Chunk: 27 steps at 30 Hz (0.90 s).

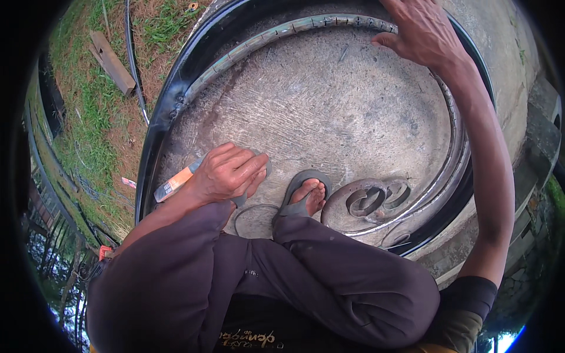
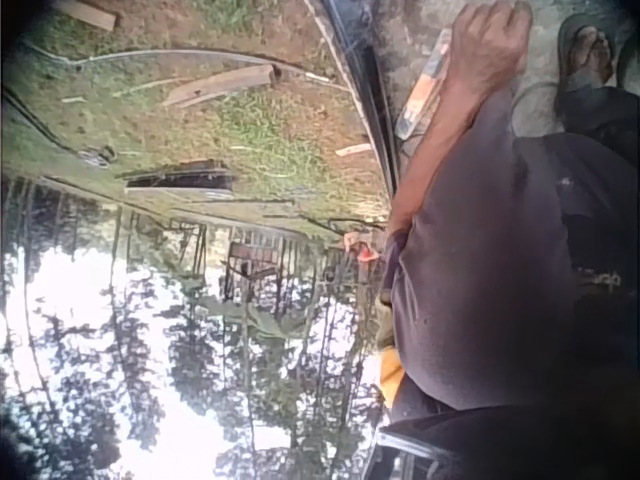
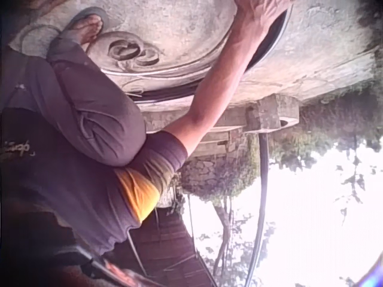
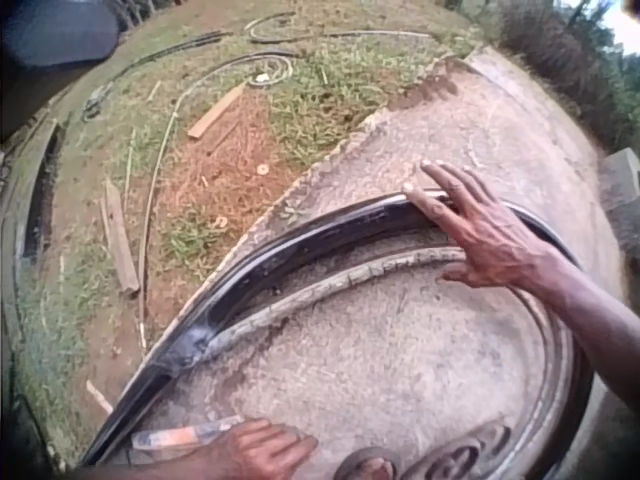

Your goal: The person welds curved and straight metal rods onto a circular metal frame using a handheld welding torch and a filler rod.

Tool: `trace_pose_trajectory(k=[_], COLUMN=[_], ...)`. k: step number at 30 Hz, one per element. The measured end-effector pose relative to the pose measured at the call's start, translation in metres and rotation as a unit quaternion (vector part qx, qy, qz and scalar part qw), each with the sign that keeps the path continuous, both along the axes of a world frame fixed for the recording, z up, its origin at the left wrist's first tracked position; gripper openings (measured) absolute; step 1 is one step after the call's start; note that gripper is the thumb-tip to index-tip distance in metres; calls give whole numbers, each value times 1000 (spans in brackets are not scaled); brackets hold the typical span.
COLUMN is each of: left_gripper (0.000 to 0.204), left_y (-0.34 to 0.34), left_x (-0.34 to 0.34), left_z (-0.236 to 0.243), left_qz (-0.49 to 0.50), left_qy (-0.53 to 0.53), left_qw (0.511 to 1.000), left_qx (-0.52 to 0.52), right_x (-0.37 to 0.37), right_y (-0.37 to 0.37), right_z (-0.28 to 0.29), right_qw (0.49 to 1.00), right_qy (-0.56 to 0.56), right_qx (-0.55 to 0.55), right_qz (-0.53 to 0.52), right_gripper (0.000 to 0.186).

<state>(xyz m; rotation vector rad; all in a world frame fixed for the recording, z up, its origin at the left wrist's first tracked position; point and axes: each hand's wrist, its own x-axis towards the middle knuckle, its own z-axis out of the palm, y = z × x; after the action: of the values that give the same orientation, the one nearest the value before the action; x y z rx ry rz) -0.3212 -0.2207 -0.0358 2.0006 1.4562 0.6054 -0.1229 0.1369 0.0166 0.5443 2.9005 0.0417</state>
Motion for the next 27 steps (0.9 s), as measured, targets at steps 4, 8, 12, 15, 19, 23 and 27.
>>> trace_pose_trajectory(k=[4, 8, 12, 15, 19, 23, 27], left_gripper=[26, 33, 38, 42, 43, 43, 44], left_y=[-5, -22, -40, -51, -59, -59, -50], left_x=[-3, -18, -28, -29, -31, -30, -27], left_z=[9, 27, 37, 41, 42, 43, 43], left_qz=[45, 61, 97, 124, 159, 151, 116], left_qy=[19, 72, 103, 112, 114, 118, 124], left_qw=[999, 995, 986, 981, 977, 975, 978], left_qx=[0, -40, -94, -100, -88, -114, -120], right_x=[-49, -54, -56, -51, -19, -4, -10], right_y=[-2, -4, -5, -8, -6, -2, 0], right_z=[-22, -27, -21, -10, 24, 23, -10], right_qw=[994, 995, 994, 994, 995, 991, 999], right_qy=[17, 19, 15, 32, 14, -11, -6], right_qx=[28, -68, -91, -85, -97, -86, 48], right_qz=[100, 65, 62, 67, -29, -102, -4], right_gripper=[128, 122, 116, 117, 120, 126, 128])
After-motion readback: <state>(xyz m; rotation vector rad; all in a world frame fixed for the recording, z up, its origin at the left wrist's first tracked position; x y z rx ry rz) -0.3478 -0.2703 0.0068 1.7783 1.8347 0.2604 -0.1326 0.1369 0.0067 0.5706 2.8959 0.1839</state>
